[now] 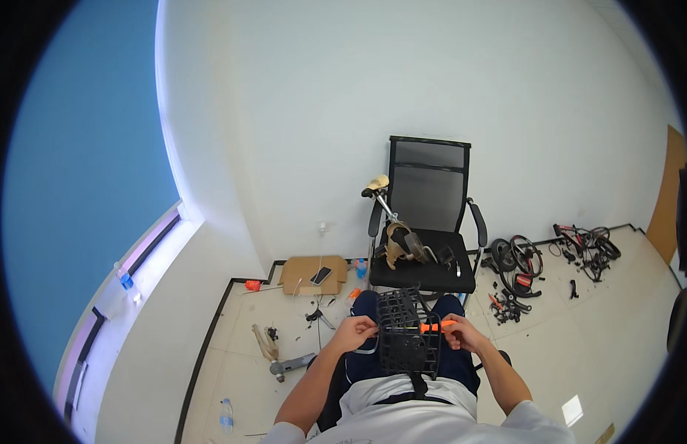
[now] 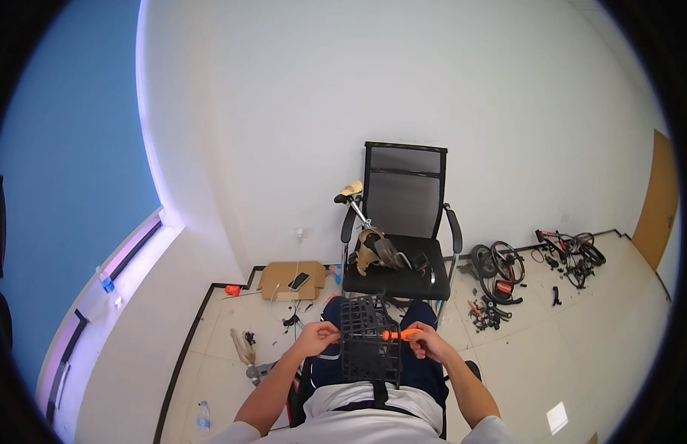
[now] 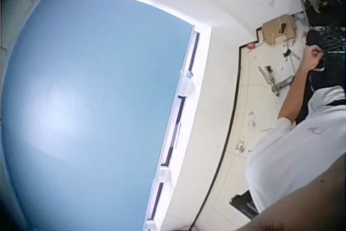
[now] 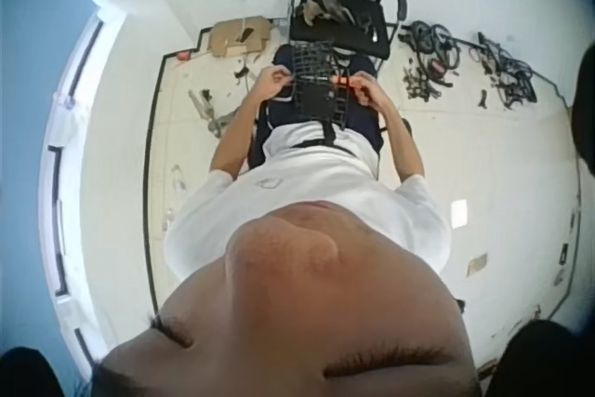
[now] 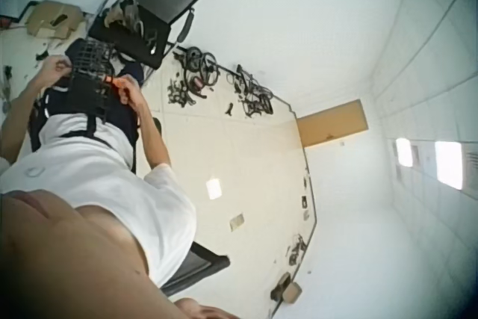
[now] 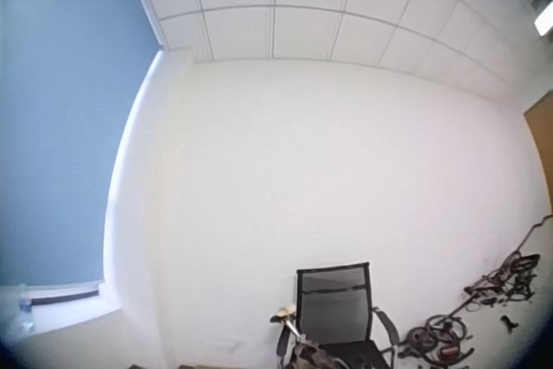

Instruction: The person sits and assembles a black plastic grid-like object using an orange-handled screwdriver. They repeatedly insert and tighten screws into the frame while holding the object on their lap.

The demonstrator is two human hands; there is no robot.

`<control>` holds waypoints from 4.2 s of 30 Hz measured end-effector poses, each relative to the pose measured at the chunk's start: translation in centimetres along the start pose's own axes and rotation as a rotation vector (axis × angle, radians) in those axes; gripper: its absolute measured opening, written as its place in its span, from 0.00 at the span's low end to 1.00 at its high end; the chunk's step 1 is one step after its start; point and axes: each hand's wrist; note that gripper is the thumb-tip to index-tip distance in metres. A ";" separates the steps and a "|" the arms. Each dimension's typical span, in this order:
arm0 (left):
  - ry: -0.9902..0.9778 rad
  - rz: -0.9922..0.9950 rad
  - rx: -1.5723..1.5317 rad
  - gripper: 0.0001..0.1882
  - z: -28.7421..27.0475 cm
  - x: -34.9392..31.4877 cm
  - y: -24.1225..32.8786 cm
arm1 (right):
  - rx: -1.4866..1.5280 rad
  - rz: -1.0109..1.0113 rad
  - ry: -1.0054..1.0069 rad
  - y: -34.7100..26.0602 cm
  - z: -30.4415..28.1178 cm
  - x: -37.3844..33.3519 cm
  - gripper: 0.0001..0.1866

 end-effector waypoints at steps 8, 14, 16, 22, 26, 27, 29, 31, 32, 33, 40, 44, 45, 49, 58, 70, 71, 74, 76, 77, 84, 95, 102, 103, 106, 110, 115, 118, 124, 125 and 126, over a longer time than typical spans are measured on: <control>0.039 0.000 -0.009 0.04 -0.1 1.3 0.2 | -0.103 0.095 0.007 -0.7 -0.3 0.1 0.18; 0.045 -0.048 0.074 0.08 -0.6 0.5 -0.2 | -0.096 0.051 0.134 0.3 0.0 0.8 0.19; -0.026 -0.097 0.158 0.08 -0.7 0.1 0.5 | -0.077 0.040 0.133 1.4 -2.1 1.3 0.18; -0.136 -0.146 0.347 0.07 -1.1 0.0 -1.6 | -0.287 -0.042 0.254 0.8 -2.7 1.0 0.19; -0.113 -0.269 0.283 0.09 -0.5 -1.1 1.4 | -0.298 -0.009 0.146 0.4 -2.0 0.8 0.17; -0.112 -0.251 0.246 0.08 -0.4 -1.4 1.6 | -0.283 0.015 0.135 0.5 -1.8 0.8 0.17; -0.101 -0.235 0.241 0.07 -0.4 -1.2 2.6 | -0.257 0.041 0.105 0.6 -1.7 1.3 0.17; -0.092 -0.256 0.285 0.04 0.2 -1.5 4.1 | -0.229 0.036 0.099 0.5 -1.4 1.3 0.17; -0.096 -0.260 0.300 0.04 0.3 -1.6 3.9 | -0.216 0.033 0.096 0.7 -1.2 1.2 0.17; -0.094 -0.256 0.314 0.04 0.2 -1.6 3.8 | -0.208 0.042 0.085 0.8 -1.1 1.3 0.17; -0.063 -0.153 0.329 0.02 0.3 -1.6 4.0 | -0.161 0.016 0.138 1.0 -0.5 1.3 0.16; -0.069 -0.149 0.426 0.05 -0.1 -1.2 3.7 | -0.127 0.009 0.156 1.2 -1.0 1.7 0.17; -0.057 -0.130 0.445 0.04 -0.1 -1.2 3.6 | -0.119 0.004 0.146 1.3 -1.1 1.7 0.17; 0.002 -0.080 0.390 0.04 0.1 -0.9 2.6 | -0.108 0.003 0.156 1.3 -0.7 1.4 0.18; 0.049 -0.026 0.434 0.03 -0.9 -0.2 -0.2 | -0.118 -0.030 0.122 1.2 -0.8 1.4 0.16; -0.022 -0.053 0.474 0.06 -1.9 0.2 -0.7 | -0.129 -0.045 0.120 1.3 -1.0 1.7 0.17; -0.025 -0.059 0.461 0.06 -2.0 0.1 -0.8 | -0.127 -0.043 0.120 1.3 -1.0 1.6 0.17; -0.040 -0.065 0.422 0.06 -1.4 0.0 0.1 | -0.132 -0.037 0.123 1.4 -1.1 1.8 0.17; -0.053 -0.060 0.404 0.06 -1.4 0.0 0.0 | -0.133 -0.029 0.122 1.3 -1.2 1.7 0.17; -0.057 -0.056 0.415 0.07 -1.4 0.0 0.0 | -0.130 -0.024 0.120 1.2 -1.1 1.7 0.17; -0.093 -0.108 0.387 0.10 -1.6 -0.1 -0.1 | -0.192 -0.032 0.084 1.4 -1.1 2.2 0.19; -0.117 -0.118 0.314 0.11 -1.4 -0.1 0.0 | -0.263 -0.112 -0.004 2.8 -2.5 3.5 0.19; -0.161 -0.187 0.431 0.08 -4.3 0.9 -3.5 | -0.316 -0.162 -0.032 3.6 -2.6 4.1 0.19; -0.159 -0.195 0.444 0.08 -4.3 1.0 -3.4 | -0.330 -0.166 -0.036 3.5 -2.6 4.0 0.19; -0.134 -0.168 0.496 0.08 -4.1 0.8 -3.4 | -0.345 -0.144 -0.055 2.9 -2.5 3.5 0.17; -0.121 -0.146 0.487 0.09 -4.0 0.7 -3.6 | -0.339 -0.200 -0.107 2.6 -2.1 2.5 0.14; -0.071 -0.050 0.394 0.04 -2.0 0.1 -1.7 | -0.287 -0.137 -0.134 2.4 -2.3 2.3 0.15; -0.072 -0.031 0.443 0.03 -2.2 0.1 -1.4 | -0.237 -0.048 -0.131 2.2 -2.4 2.2 0.18; -0.047 -0.043 0.437 0.02 -1.9 0.0 -1.2 | -0.252 0.096 -0.129 0.9 -1.8 1.4 0.23; -0.046 -0.042 0.429 0.03 -1.9 0.0 -1.2 | -0.259 0.126 -0.134 0.7 -1.8 1.4 0.23; -0.052 -0.039 0.430 0.03 -1.9 0.0 -1.1 | -0.264 0.155 -0.138 0.6 -1.8 1.3 0.23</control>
Point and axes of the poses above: each hand's wrist, its own x-axis towards the middle knuckle, its own z-axis out of the palm, y = z × x, and after that the axes turned 10 degrees about -z, right-handed
